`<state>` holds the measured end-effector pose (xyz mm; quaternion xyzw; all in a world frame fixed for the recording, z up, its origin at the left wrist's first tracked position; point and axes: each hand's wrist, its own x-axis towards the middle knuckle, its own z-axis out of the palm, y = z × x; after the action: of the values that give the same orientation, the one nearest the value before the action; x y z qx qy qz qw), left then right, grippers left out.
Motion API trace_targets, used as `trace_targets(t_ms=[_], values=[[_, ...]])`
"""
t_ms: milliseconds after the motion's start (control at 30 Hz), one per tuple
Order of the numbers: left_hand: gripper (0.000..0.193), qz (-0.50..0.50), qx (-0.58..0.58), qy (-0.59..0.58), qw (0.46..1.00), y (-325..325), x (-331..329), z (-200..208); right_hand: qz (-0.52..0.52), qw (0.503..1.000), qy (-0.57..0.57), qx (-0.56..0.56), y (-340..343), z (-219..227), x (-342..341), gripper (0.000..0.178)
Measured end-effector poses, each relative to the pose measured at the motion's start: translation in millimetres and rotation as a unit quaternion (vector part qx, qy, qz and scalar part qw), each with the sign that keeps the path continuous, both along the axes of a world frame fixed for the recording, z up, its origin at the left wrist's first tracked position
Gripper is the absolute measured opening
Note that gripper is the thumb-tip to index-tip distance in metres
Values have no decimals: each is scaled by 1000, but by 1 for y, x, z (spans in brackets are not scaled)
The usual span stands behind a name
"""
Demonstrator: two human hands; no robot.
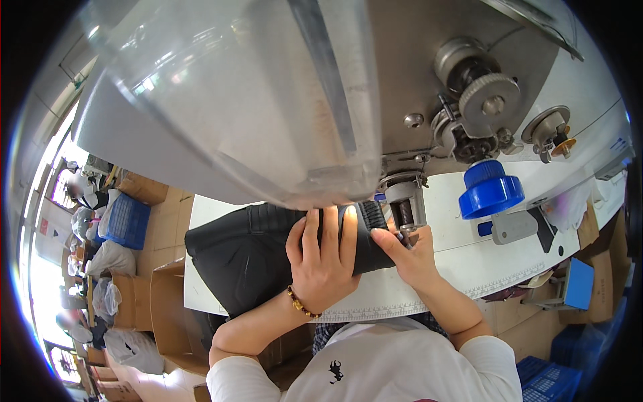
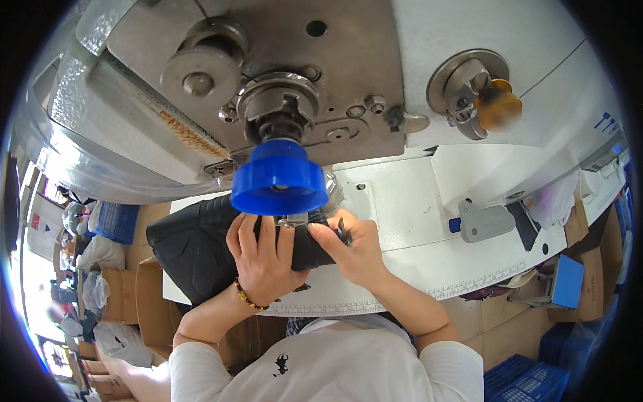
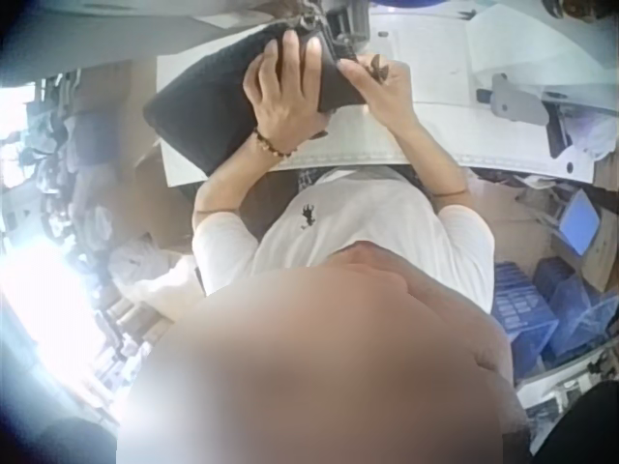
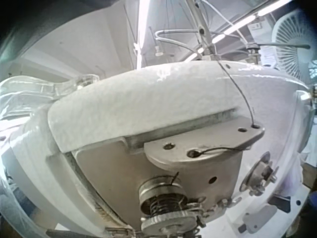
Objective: Stitching components of a black leather shoe upper using an industrial sewing machine.
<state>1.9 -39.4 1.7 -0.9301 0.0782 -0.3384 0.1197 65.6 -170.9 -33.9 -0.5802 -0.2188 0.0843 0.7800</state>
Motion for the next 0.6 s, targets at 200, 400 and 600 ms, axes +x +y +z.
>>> trace_targets(t_ms=[200, 400, 600], values=[[52, -16, -26, 17, 999, 2, 2, 4, -2, 1000, -2, -8, 2, 1, 2, 26], [58, -26, -46, 31, 998, 7, 1, 6, -9, 1000, 18, -17, 5, 3, -2, 25], [57, -66, -58, 14, 996, 9, 2, 7, -12, 1000, 13, -20, 8, 5, -1, 25]])
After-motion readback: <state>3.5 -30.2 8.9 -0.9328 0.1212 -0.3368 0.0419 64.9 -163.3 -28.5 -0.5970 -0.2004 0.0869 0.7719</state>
